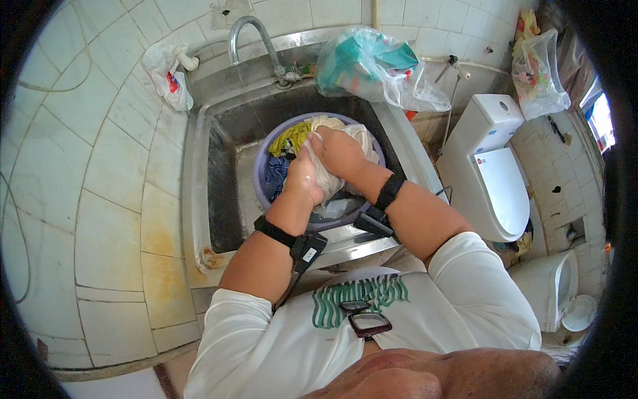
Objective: The person is washing a patterned white shirt by hand in a plastic basin inside a sink, repeatedly scrubbing the fabric against itself and dipping it into the soapy water.
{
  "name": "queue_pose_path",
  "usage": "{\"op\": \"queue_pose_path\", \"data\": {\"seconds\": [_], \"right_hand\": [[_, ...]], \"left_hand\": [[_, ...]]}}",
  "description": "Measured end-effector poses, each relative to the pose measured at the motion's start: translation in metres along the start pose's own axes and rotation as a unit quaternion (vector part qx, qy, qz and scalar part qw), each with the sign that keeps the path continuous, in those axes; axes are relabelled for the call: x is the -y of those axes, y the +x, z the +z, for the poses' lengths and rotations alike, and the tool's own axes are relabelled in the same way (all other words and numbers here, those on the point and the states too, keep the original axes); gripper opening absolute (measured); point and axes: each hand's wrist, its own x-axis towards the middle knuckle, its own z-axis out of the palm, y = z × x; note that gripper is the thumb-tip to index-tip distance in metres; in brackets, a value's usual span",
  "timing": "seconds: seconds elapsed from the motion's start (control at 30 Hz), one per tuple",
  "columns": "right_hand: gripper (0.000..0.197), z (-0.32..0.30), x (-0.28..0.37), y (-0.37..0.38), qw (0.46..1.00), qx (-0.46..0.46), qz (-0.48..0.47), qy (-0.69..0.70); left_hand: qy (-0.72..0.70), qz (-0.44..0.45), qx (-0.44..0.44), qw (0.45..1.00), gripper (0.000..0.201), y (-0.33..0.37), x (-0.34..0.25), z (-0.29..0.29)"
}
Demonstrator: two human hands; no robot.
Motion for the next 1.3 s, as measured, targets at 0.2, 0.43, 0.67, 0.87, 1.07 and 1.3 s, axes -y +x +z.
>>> {"op": "queue_pose_path", "data": {"seconds": [0.2, 0.43, 0.67, 0.87, 1.07, 1.3], "right_hand": [[0.034, 0.003, -0.005, -0.006, 0.996, 0.022, -0.073, 0.044], [0.032, -0.009, 0.025, -0.024, 0.989, 0.014, -0.143, 0.026], [0.034, -0.004, 0.001, -0.001, 1.000, -0.019, -0.003, 0.018], [0.035, 0.002, -0.009, -0.001, 0.996, 0.017, -0.052, 0.066], [0.037, -0.023, 0.032, -0.026, 0.991, 0.048, -0.120, 0.025], [0.040, -0.001, -0.003, 0.003, 0.997, -0.058, -0.011, 0.047]], "left_hand": [[-0.006, 0.020, 0.001, 1.000, 0.050, 0.001, -0.002, -0.006], [-0.036, -0.009, 0.065, 0.997, 0.049, -0.002, -0.008, -0.018], [0.025, 0.012, -0.033, 0.999, 0.048, -0.011, -0.006, 0.013], [0.040, 0.082, -0.024, 0.996, 0.047, -0.005, -0.004, 0.003], [0.032, 0.080, 0.061, 0.994, 0.039, -0.007, -0.005, -0.016], [0.035, 0.032, 0.007, 0.999, 0.048, -0.016, -0.003, 0.020]]}}
